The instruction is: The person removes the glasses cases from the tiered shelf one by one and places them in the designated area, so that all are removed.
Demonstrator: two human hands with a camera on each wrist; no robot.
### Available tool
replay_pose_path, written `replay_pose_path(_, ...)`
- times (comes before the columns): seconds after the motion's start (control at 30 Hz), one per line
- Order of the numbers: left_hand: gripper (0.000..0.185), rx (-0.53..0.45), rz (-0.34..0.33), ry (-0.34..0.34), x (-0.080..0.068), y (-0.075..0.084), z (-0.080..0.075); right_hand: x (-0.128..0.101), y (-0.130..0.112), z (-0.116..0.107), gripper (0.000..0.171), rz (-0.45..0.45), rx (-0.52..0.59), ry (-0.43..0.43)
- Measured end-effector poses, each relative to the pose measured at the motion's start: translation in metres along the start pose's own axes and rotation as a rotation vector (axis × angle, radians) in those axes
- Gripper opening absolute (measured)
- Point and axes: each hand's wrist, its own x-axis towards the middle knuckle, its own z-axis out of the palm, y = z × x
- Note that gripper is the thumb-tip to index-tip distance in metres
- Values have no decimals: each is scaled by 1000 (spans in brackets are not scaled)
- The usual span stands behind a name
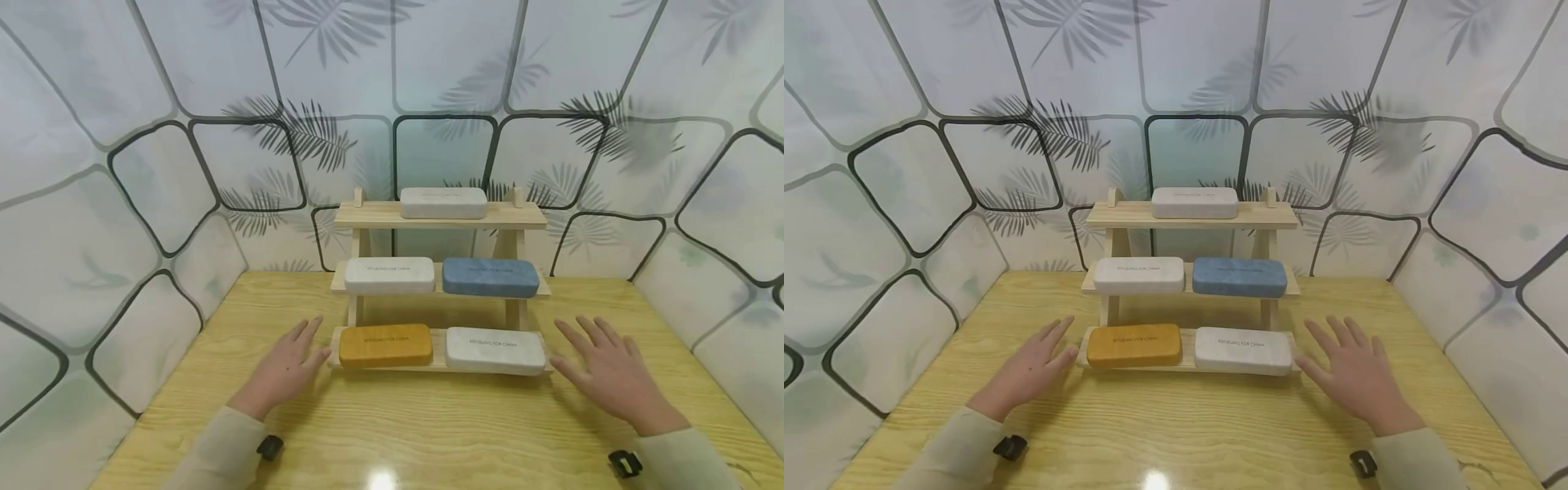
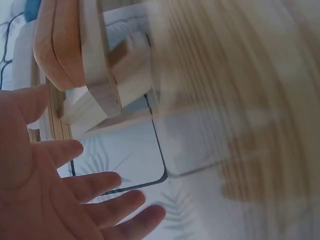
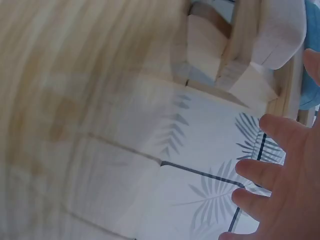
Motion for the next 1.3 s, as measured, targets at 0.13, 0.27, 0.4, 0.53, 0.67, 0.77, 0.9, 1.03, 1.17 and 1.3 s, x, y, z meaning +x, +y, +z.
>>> replay_pose_path(0.13,67,-199,-58,-61,4,2,3,1,-6,-2,71,-30,38,16)
replay_pose_path(0.27,65,-410,-137,-97,7,4,8,3,-13,-3,70,-59,100,18)
replay_pose_path(0.4,63,-651,-230,-123,11,8,14,5,-20,-3,69,-76,153,18)
replay_pose_path(0.53,62,-833,-273,-116,15,9,22,6,-28,-3,68,-92,190,15)
replay_pose_path(0.67,61,-920,-293,-81,17,7,30,8,-40,-4,66,-121,217,20)
replay_pose_path(0.77,61,-952,-306,-63,17,5,34,10,-47,-3,66,-140,231,20)
replay_pose_path(0.9,62,-1001,-298,-36,19,4,39,12,-52,1,67,-157,255,14)
replay_pose_path(1.03,62,-1069,-278,-9,18,4,43,15,-57,8,72,-157,273,0)
replay_pose_path(1.17,62,-1114,-269,-4,19,3,47,18,-61,13,79,-148,259,-9)
replay_pose_path(1.3,61,-1141,-273,0,20,1,49,22,-65,16,87,-126,228,-9)
